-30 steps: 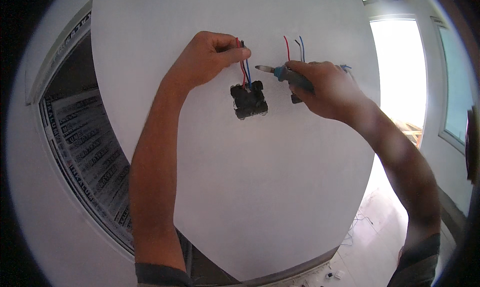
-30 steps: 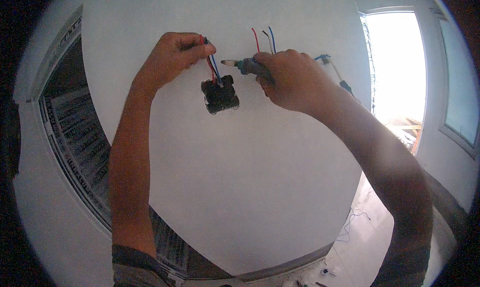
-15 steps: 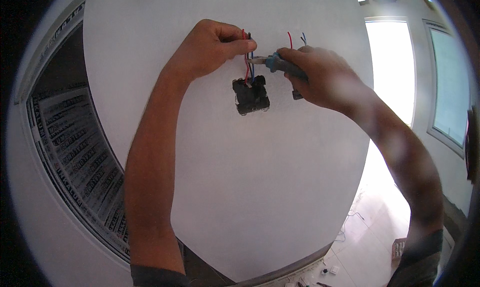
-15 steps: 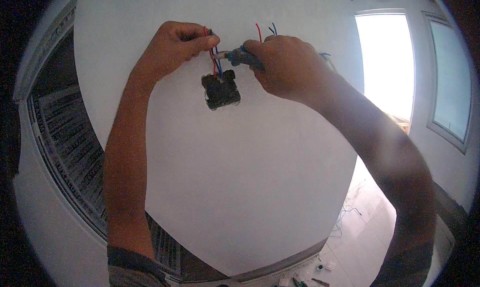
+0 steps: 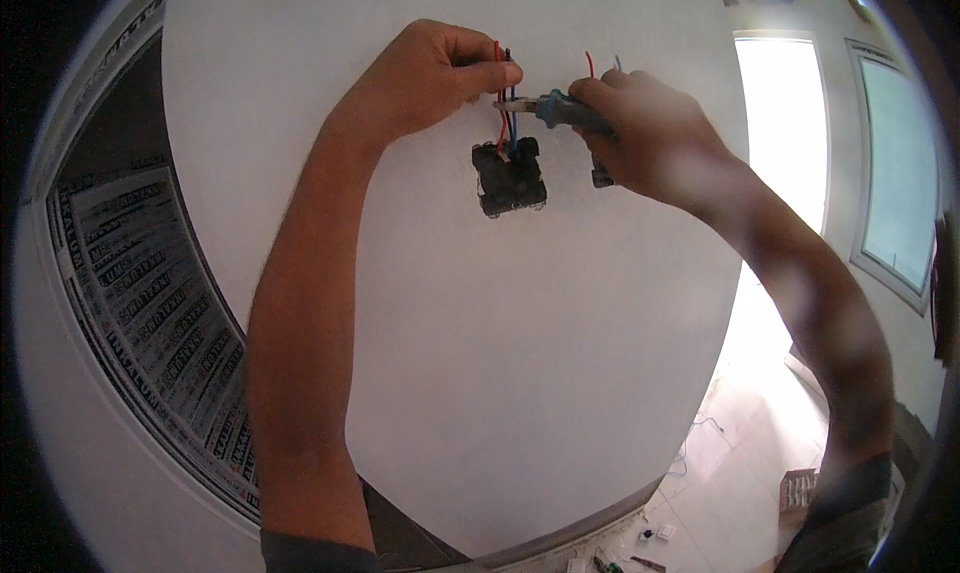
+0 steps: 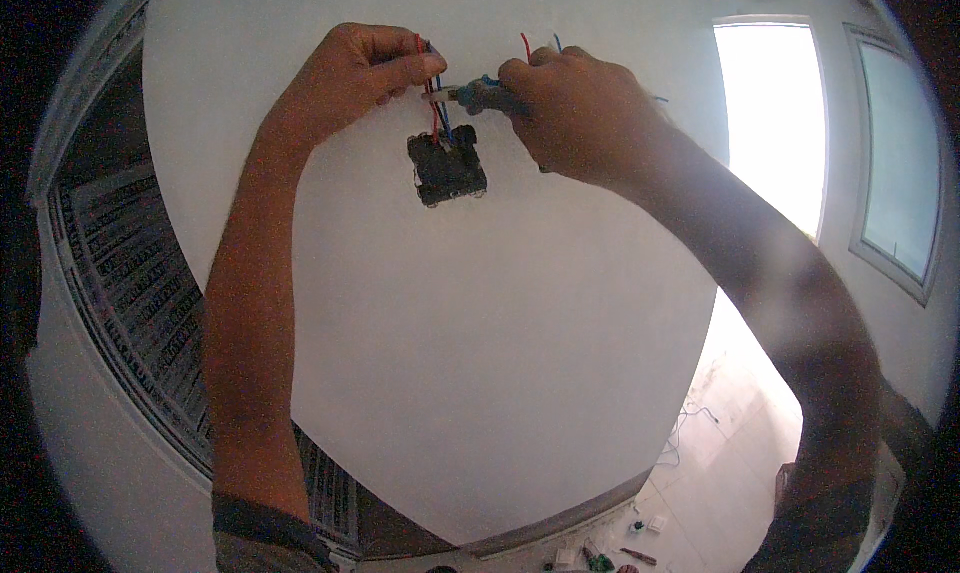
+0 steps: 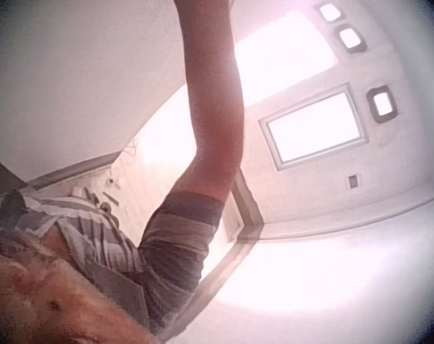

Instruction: The person unpacks electrical components from boxes and plastic bags, then uses pliers and a screwdriver to strip wires and connect them to wall-mounted electrical boxes.

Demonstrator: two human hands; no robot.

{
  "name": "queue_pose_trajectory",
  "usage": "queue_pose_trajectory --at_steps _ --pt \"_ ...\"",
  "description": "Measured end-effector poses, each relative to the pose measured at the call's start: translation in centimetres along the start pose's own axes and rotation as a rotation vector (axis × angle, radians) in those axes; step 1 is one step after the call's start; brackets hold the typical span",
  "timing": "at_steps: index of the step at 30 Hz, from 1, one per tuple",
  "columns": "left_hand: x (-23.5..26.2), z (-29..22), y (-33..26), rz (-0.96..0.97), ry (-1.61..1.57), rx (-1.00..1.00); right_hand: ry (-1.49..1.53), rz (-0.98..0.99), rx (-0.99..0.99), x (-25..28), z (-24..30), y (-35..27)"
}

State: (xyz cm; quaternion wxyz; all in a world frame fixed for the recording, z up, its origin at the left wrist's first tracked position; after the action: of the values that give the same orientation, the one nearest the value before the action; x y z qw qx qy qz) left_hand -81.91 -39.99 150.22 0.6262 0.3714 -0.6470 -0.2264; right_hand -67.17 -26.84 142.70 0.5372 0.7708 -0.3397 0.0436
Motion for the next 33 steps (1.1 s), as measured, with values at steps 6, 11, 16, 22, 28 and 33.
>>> queue_pose_trajectory --at_steps 6,11,16,22,28,33 --pt "-0.1 0.2 -0.2 -0.021 -0.002 -0.005 -0.248 -0.029 0.131 1.6 1.7 -1.0" --pt "-0.3 0.1 -0.1 -0.035 0.037 -0.026 0.121 0.136 0.031 1.5 0.3 0.1" --pt "-0.4 0.0 -0.2 -0.079 0.041 -0.041 0.15 0.236 0.017 1.8 0.3 0.8" --pt "-0.7 0.4 0.2 -0.112 -0.027 -0.123 0.15 0.323 -0.02 1.0 -0.3 1.5" --pt "-0.9 0.0 -0.1 -0.198 -0.057 -0.178 0.098 0.34 -0.004 0.0 -1.9 1.9" --pt "-0.4 -0.4 0.1 -0.065 0.066 -0.043 0.053 0.288 0.058 0.5 -2.2 2.2"
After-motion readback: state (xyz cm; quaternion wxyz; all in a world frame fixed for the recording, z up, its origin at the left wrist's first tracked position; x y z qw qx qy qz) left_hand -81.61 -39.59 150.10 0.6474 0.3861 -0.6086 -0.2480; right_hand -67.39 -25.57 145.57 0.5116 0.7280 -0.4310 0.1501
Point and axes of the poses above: each hand's wrist, its own y-axis towards the middle knuckle, its own x-axis out of the back of the hand, z = x × y, the point moved 4 cm from there along y, towards the middle knuckle, and after that the axes turned 14 degrees about x, right-handed, at the moved point
